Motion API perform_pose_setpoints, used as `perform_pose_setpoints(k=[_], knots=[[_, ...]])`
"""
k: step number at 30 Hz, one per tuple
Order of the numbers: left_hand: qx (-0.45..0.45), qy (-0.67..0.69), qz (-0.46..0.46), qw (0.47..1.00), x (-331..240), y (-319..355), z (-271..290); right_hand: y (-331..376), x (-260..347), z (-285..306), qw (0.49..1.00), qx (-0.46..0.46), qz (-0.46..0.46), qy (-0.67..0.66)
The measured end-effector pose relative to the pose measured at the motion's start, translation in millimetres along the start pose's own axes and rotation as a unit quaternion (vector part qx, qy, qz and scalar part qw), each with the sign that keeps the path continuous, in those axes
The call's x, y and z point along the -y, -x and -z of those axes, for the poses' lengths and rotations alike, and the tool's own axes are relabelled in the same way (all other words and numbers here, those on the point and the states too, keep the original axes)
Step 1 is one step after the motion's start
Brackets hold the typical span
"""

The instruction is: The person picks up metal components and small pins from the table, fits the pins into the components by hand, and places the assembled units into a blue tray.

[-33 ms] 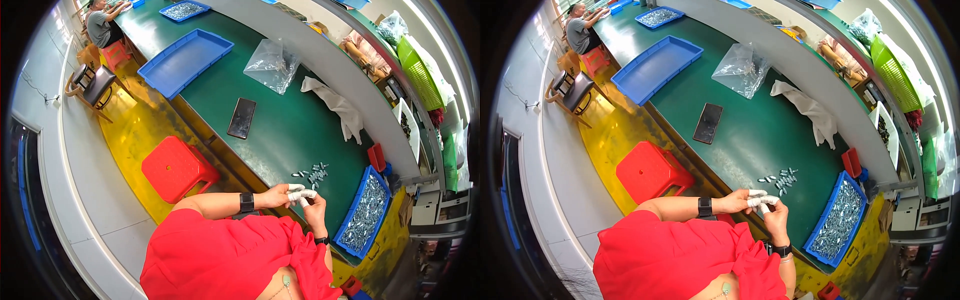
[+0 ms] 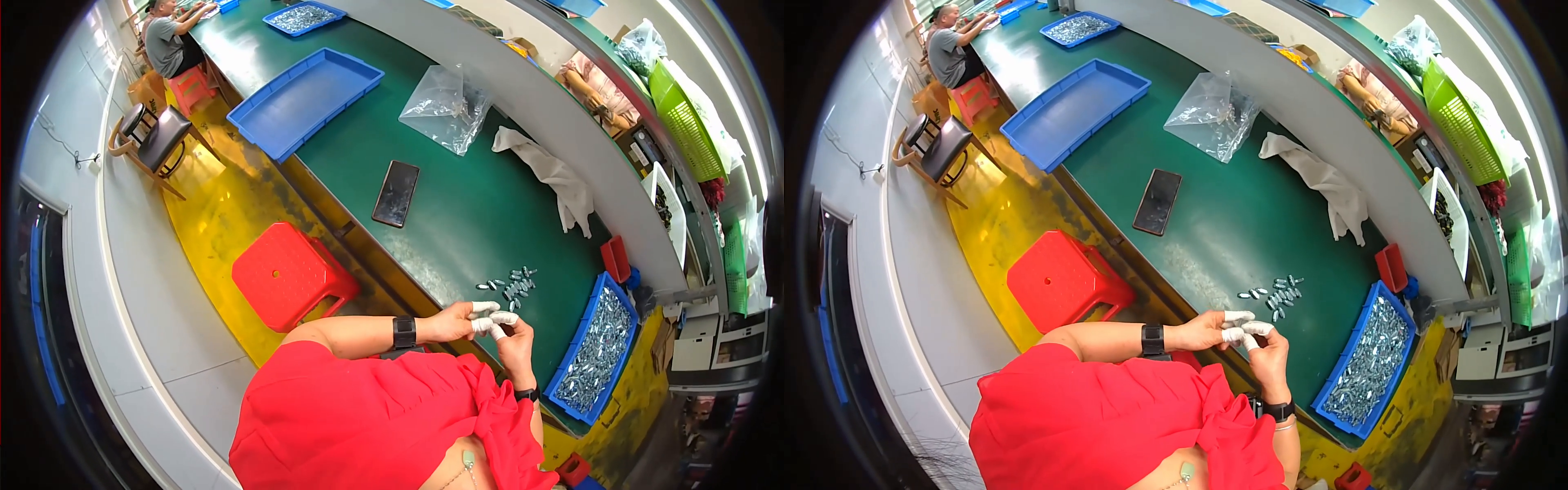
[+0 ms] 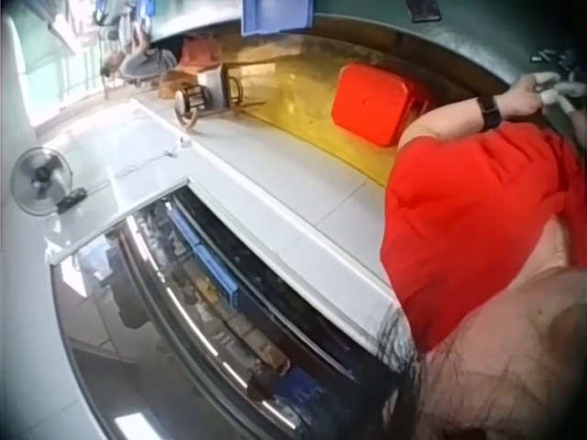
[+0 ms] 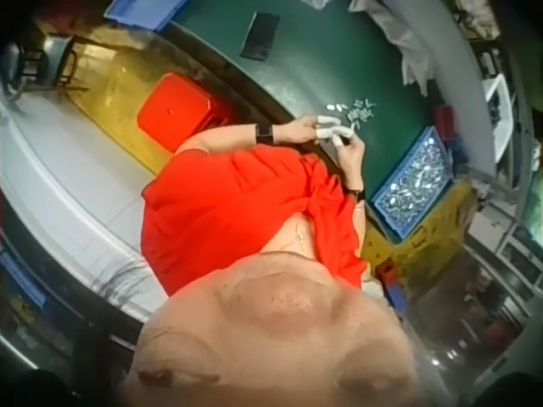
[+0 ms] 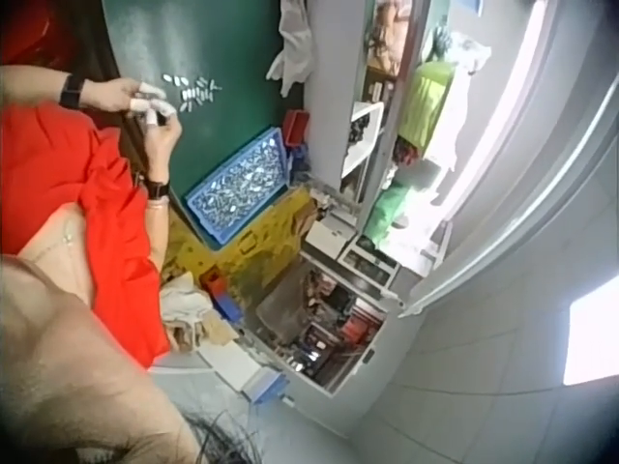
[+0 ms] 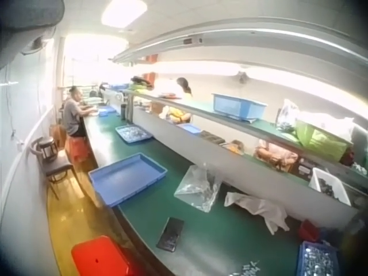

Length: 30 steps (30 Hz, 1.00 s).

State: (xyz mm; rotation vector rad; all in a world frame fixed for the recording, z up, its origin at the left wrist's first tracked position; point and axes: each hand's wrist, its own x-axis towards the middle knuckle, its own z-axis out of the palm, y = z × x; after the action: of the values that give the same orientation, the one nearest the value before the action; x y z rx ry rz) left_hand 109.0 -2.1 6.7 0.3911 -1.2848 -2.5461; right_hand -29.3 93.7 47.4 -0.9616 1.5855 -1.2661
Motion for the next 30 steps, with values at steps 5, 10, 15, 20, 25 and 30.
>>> perform_pose_setpoints(k=[5,10,15,20,25,30], knots=[[0.001,-0.023,-0.127,0.992,11,-10,-32,13,5,19,0.999,-0.030,0.015,-0.014],[0.007,-0.104,-0.108,0.989,22,-23,-65,31,-4,49,0.997,-0.059,0.035,-0.046],[-0.021,-0.153,-0.095,0.983,38,-31,-92,42,-19,83,0.999,-0.022,0.030,-0.003],[-0.027,-0.149,-0.083,0.985,37,-26,-100,43,-22,92,0.996,0.068,0.028,-0.040],[-0.023,-0.198,-0.048,0.979,30,-28,-81,29,-13,85,0.994,0.023,0.009,0.104],[-0.047,-0.253,-0.101,0.961,10,-44,-46,-3,-13,58,0.997,-0.042,-0.015,0.059]])
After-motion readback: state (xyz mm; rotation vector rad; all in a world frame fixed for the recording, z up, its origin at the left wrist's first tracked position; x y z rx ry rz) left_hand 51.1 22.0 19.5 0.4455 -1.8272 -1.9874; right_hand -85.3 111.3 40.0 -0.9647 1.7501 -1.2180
